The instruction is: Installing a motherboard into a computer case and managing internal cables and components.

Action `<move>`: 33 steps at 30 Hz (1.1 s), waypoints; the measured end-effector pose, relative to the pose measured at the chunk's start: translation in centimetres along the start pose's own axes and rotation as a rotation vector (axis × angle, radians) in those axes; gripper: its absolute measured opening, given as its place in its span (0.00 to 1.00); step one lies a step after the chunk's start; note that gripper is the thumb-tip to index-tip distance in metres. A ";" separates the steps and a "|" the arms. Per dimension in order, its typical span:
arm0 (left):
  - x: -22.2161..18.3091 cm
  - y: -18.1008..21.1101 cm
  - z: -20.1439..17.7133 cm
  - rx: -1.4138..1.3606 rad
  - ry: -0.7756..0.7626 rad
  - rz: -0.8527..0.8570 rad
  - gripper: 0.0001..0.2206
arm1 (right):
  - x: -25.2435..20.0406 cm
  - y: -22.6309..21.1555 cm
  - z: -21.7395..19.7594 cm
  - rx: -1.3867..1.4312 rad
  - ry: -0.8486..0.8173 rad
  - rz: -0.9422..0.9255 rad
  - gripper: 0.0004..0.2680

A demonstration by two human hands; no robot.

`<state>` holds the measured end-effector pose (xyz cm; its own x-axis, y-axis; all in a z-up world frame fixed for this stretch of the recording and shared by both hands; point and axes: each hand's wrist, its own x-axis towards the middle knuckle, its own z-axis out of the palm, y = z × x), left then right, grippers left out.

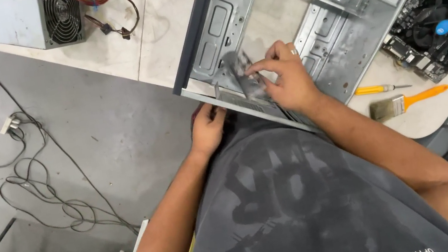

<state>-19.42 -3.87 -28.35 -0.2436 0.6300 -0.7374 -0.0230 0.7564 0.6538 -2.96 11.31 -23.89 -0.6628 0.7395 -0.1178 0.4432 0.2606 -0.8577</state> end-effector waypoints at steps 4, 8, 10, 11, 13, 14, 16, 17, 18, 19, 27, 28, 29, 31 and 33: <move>0.1 -0.1 0.0 -0.181 -0.009 -0.077 0.13 | 0.4 -0.9 -1.7 0.262 -0.157 0.161 0.11; 0.8 -0.9 0.5 -0.232 0.029 -0.095 0.14 | -0.1 0.2 -2.4 0.256 -0.265 0.300 0.08; 1.0 -1.4 0.8 -0.183 0.039 -0.064 0.15 | 0.0 -0.2 -2.5 0.169 -0.249 0.377 0.07; 1.3 -1.9 0.9 -0.185 0.041 -0.064 0.15 | 0.0 -0.2 -2.6 0.168 -0.251 0.376 0.07; 1.9 -2.8 0.8 -0.082 0.043 0.019 0.15 | -0.1 -0.3 -2.6 0.265 -0.386 0.496 0.12; 0.9 -0.6 0.7 -0.082 0.043 0.017 0.15 | -0.1 0.1 -2.0 0.267 -0.388 0.497 0.12; -1.1 3.7 0.3 0.095 0.119 0.096 0.17 | -0.5 1.0 -0.8 0.146 -0.297 0.676 0.11; -1.0 3.8 0.2 0.104 0.117 0.099 0.17 | -0.3 1.2 -0.7 0.153 -0.291 0.676 0.11; -0.8 3.9 0.2 0.171 0.124 0.113 0.18 | 0.0 1.4 -0.7 0.144 -0.412 0.680 0.10; -0.7 4.0 0.1 0.242 0.127 0.125 0.19 | 0.1 1.6 -0.7 0.140 -0.530 0.688 0.12; 3.2 4.1 -2.5 0.631 -0.054 0.511 0.22 | 0.2 0.9 -0.7 -0.035 -0.708 0.488 0.13; 3.8 3.7 -2.6 0.698 -0.064 0.559 0.20 | 0.1 1.3 -0.5 -0.070 -0.708 0.424 0.12; 4.3 3.2 -2.7 0.705 -0.070 0.555 0.20 | -0.1 1.7 -0.1 -0.061 -0.707 0.428 0.12; 5.5 2.4 -3.0 0.839 -0.057 0.806 0.20 | -0.5 2.6 0.7 -0.074 -0.699 0.395 0.15; 6.1 2.3 -3.2 0.829 -0.111 0.832 0.19 | -0.4 2.1 0.5 -0.069 -0.701 0.365 0.15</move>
<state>-24.08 1.16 -30.78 0.2005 0.9642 -0.1736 0.7498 -0.0370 0.6606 -2.11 11.27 -25.90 -0.6838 0.2280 -0.6931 0.7270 0.1321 -0.6738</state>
